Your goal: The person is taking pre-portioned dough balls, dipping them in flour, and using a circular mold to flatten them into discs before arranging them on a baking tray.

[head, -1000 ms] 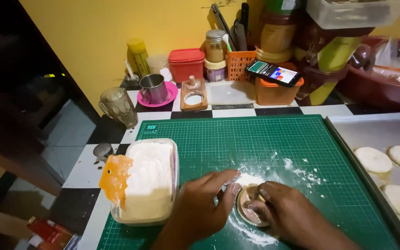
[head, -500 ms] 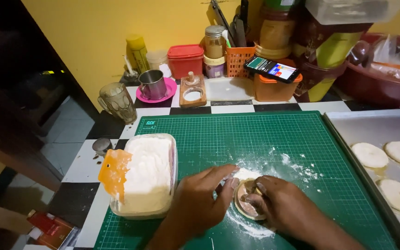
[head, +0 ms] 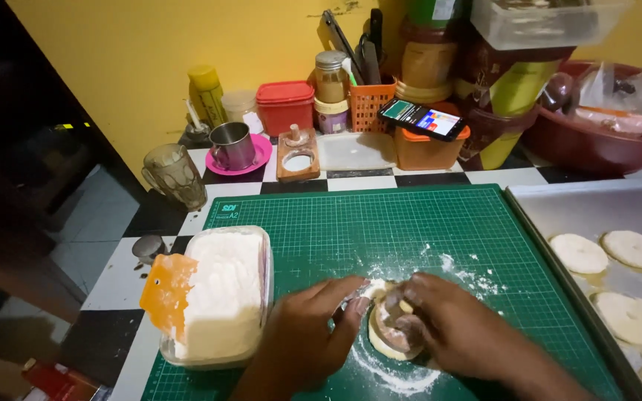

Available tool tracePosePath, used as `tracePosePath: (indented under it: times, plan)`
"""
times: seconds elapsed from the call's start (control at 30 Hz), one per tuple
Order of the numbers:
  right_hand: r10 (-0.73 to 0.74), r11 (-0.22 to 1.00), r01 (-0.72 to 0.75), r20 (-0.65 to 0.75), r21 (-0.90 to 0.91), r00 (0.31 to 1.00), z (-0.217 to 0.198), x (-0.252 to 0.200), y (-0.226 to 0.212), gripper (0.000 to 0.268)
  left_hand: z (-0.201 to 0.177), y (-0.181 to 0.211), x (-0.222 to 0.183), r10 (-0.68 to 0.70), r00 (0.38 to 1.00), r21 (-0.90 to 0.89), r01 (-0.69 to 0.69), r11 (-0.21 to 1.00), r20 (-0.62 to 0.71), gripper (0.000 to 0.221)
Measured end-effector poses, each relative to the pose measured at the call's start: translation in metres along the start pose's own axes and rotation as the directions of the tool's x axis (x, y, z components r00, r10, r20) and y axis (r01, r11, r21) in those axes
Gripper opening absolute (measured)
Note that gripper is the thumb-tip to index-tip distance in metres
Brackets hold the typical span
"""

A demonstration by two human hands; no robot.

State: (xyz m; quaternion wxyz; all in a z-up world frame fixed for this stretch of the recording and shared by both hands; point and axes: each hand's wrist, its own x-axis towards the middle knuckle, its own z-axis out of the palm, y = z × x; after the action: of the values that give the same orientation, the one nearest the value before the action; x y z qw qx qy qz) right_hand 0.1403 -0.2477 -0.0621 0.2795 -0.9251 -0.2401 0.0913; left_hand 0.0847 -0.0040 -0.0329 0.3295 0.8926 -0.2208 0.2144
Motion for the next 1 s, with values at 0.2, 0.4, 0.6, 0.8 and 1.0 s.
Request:
tracePosePath:
  times: [0.2, 0.4, 0.6, 0.8, 1.0]
  plan:
    - [-0.023, 0.999, 0.019, -0.099, -0.038, 0.995, -0.005, -0.004, -0.022, 0.038, -0.001, -0.001, 0.002, -0.01, 0.999, -0.029, 0.012, 1.0, 0.045, 0.037]
    - [-0.125, 0.989, 0.11, -0.159, -0.102, 0.979, -0.002, -0.003, -0.018, 0.048, -0.001, 0.0, 0.002, 0.042, 0.999, -0.001, -0.042, 0.999, -0.018, 0.033]
    - [-0.055, 0.997, 0.048, -0.123, -0.055, 0.991, 0.004, 0.0, -0.005, 0.035, -0.003, 0.003, -0.001, 0.071, 0.997, 0.01, -0.071, 0.997, -0.005, 0.031]
    - [-0.122, 0.991, 0.114, -0.126, -0.063, 0.984, 0.001, -0.003, -0.011, 0.038, -0.004, 0.004, -0.002, 0.105, 0.993, 0.039, -0.103, 0.994, -0.053, 0.029]
    - [-0.184, 0.976, 0.167, -0.119, -0.139, 0.976, 0.001, -0.002, -0.003, 0.022, -0.005, 0.005, -0.001, 0.156, 0.985, 0.018, -0.155, 0.988, -0.08, 0.029]
